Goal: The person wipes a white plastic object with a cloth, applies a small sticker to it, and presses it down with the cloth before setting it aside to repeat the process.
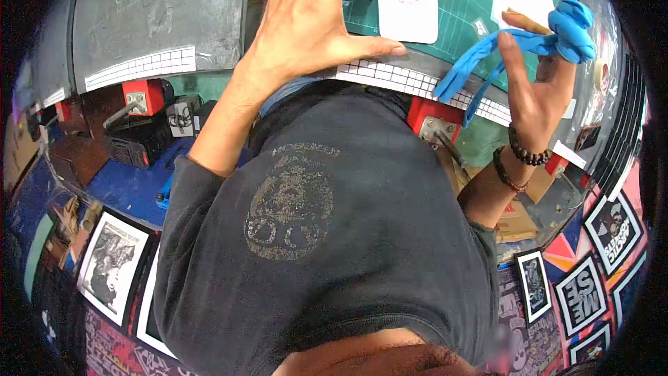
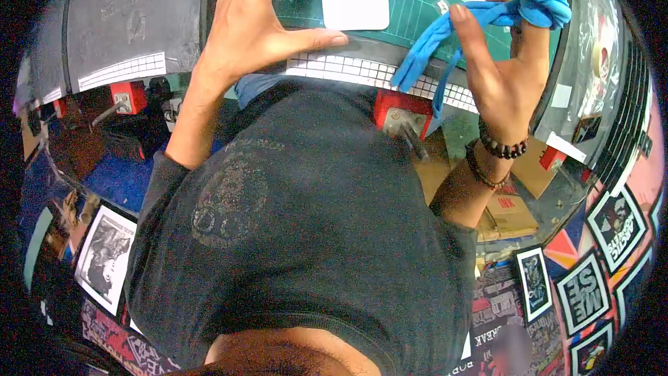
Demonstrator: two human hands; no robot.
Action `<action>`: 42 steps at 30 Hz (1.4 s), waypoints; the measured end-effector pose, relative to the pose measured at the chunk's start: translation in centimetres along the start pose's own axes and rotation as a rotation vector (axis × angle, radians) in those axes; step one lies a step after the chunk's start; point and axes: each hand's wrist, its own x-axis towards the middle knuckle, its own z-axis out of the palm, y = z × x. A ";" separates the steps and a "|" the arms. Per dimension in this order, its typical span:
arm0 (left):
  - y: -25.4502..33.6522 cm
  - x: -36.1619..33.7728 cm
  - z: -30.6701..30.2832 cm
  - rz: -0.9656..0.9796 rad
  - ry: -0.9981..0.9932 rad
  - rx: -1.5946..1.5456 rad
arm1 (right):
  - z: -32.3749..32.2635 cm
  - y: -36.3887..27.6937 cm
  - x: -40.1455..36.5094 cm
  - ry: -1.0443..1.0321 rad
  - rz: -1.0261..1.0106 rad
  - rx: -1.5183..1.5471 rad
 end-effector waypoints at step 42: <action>1.7 -0.7 1.5 -0.122 0.073 0.093 | 5.6 -2.9 4.0 -0.477 -0.409 -0.644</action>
